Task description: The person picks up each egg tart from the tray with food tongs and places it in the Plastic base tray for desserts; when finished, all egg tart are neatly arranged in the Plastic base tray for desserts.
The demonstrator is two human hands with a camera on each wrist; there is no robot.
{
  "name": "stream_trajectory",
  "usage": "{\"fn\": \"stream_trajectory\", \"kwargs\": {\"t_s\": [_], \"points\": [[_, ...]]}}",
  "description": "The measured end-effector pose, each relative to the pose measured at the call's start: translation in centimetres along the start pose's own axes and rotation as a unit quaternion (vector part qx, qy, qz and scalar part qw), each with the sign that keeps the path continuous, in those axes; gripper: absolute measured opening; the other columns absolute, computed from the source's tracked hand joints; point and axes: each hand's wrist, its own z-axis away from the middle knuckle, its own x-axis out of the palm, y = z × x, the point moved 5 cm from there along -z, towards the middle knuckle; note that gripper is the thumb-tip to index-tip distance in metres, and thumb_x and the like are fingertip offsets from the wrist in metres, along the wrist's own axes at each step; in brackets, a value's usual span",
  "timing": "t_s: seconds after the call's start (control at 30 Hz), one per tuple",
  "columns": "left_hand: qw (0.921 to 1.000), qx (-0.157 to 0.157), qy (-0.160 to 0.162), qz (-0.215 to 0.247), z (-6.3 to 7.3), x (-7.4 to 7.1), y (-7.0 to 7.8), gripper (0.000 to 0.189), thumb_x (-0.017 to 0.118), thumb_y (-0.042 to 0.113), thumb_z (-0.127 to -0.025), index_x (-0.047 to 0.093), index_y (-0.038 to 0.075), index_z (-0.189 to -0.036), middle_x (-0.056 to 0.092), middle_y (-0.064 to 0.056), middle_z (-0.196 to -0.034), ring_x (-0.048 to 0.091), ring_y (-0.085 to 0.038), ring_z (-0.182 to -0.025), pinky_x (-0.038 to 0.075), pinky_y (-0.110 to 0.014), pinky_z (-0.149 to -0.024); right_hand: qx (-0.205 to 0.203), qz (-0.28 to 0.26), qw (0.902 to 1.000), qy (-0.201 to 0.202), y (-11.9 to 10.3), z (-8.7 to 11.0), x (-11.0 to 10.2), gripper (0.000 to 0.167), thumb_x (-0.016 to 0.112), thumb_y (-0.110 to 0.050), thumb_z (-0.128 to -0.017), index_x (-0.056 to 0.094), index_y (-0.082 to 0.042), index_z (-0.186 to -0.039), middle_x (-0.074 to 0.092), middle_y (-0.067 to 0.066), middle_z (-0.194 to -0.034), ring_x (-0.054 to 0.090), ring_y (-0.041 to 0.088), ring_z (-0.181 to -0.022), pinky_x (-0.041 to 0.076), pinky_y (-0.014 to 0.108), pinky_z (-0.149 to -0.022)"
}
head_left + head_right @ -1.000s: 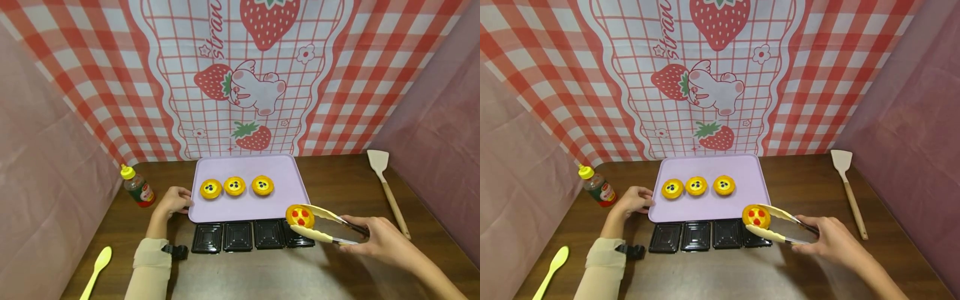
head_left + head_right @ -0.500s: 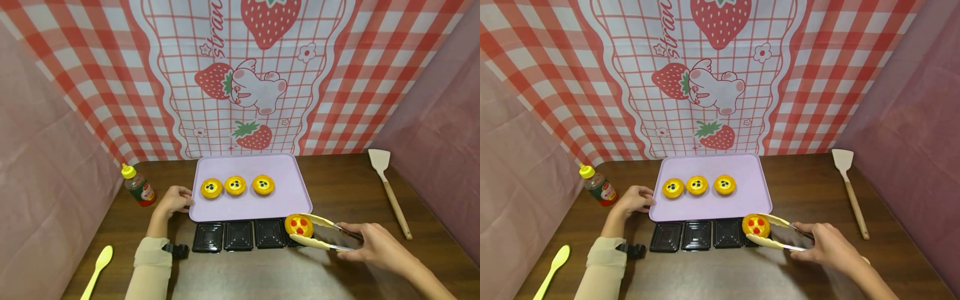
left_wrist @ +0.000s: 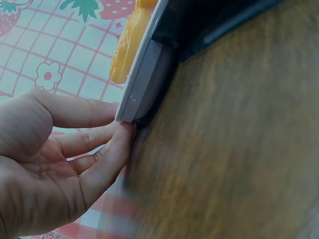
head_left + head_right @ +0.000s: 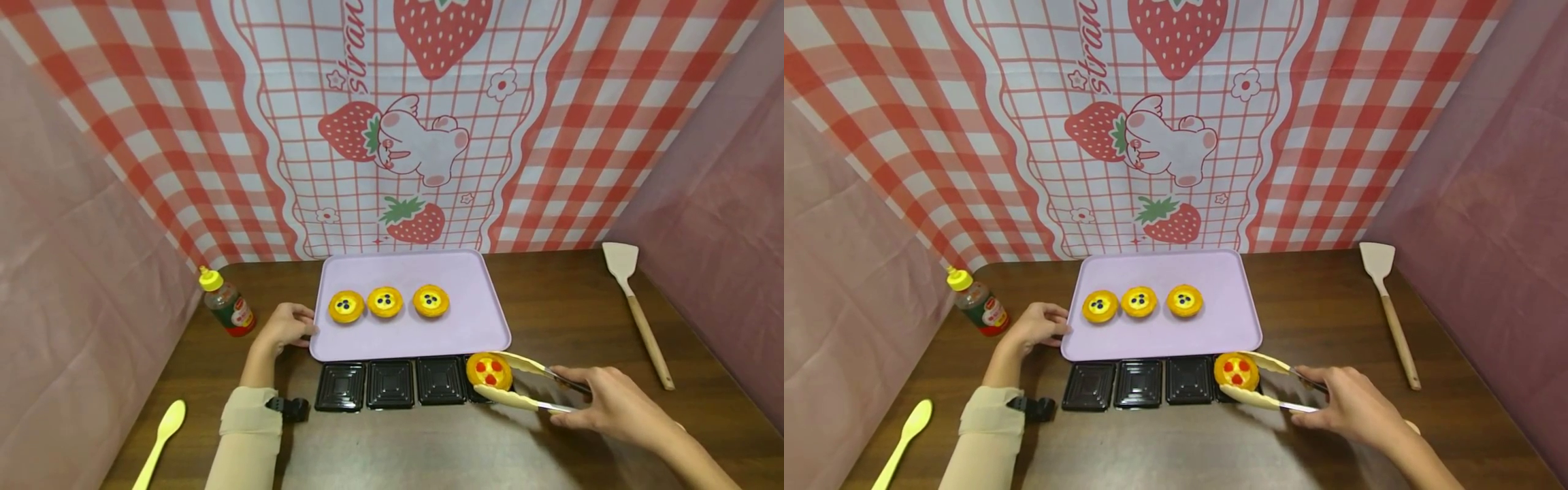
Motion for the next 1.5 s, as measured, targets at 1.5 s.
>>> {"fn": "stream_trajectory", "kwargs": {"t_s": [1.5], "points": [[0.9999,0.014,-0.003,0.006,0.0,-0.1,-0.1,0.034,0.071,-0.006,-0.082,0.058,-0.014,-0.112,0.061,-0.015,-0.088,0.060,-0.021,-0.072,0.062,-0.040,-0.064,-0.011,0.036,0.9982,0.047,-3.7,-6.0,-5.7,0.101,0.088,-0.060,-0.061,0.059,0.004,-0.133,0.072,0.007,-0.106,0.057,0.018,-0.079,0.045,0.033,-0.061]]}}
